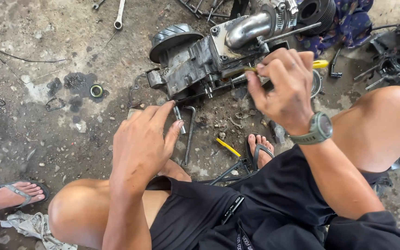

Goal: The person uses a yellow screwdriver to adjust components on a disassembled motorcycle engine block placed on the ground. They repeatedly insert and turn the screwdriver in various slots while holding the engine steady with their other hand.

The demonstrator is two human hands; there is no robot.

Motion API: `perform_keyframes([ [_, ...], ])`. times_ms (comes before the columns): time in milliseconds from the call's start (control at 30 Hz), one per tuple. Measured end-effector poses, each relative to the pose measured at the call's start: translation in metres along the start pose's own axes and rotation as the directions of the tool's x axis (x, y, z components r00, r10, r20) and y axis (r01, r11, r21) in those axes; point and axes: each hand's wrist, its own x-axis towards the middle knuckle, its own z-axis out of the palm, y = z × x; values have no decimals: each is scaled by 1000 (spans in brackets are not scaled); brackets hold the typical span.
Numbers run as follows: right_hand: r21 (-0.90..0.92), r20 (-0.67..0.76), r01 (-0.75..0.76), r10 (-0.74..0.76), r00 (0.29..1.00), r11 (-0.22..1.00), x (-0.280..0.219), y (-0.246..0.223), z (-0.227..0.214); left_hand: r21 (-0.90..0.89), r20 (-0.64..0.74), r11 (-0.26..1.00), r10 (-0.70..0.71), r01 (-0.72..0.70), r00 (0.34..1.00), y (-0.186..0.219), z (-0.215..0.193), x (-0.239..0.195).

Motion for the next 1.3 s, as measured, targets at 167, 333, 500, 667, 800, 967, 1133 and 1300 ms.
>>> perform_keyframes([
  [167,-84,1,-16,16,1000,996,1,-4,2,-1,2,1000,-3,3,1000,0,-4,-1],
  [333,-47,-21,22,-23,1000,999,5,-26,10,-9,35,1000,-1,2,999,1,2,-1],
  [500,-51,-15,-1,0,1000,999,10,-29,6,10,-17,1000,15,-15,1000,0,0,-5],
  [667,7,2,30,-30,1000,1000,4,-18,11,-13,-29,1000,15,-15,999,-2,1,-6],
  [800,-87,-51,11,-15,999,996,-11,6,1,0,-42,1000,-2,2,999,-4,-9,-17],
  [967,-14,-4,23,-23,1000,1000,-4,-16,19,-2,-39,1000,13,-13,999,-6,-1,-12],
  [1133,-88,-24,-33,31,999,996,-25,12,2,35,-19,999,-24,25,1000,-6,-5,-15],
  [1300,-26,-37,5,-6,999,1000,-9,-13,22,33,5,999,-37,37,999,-7,5,-9],
])
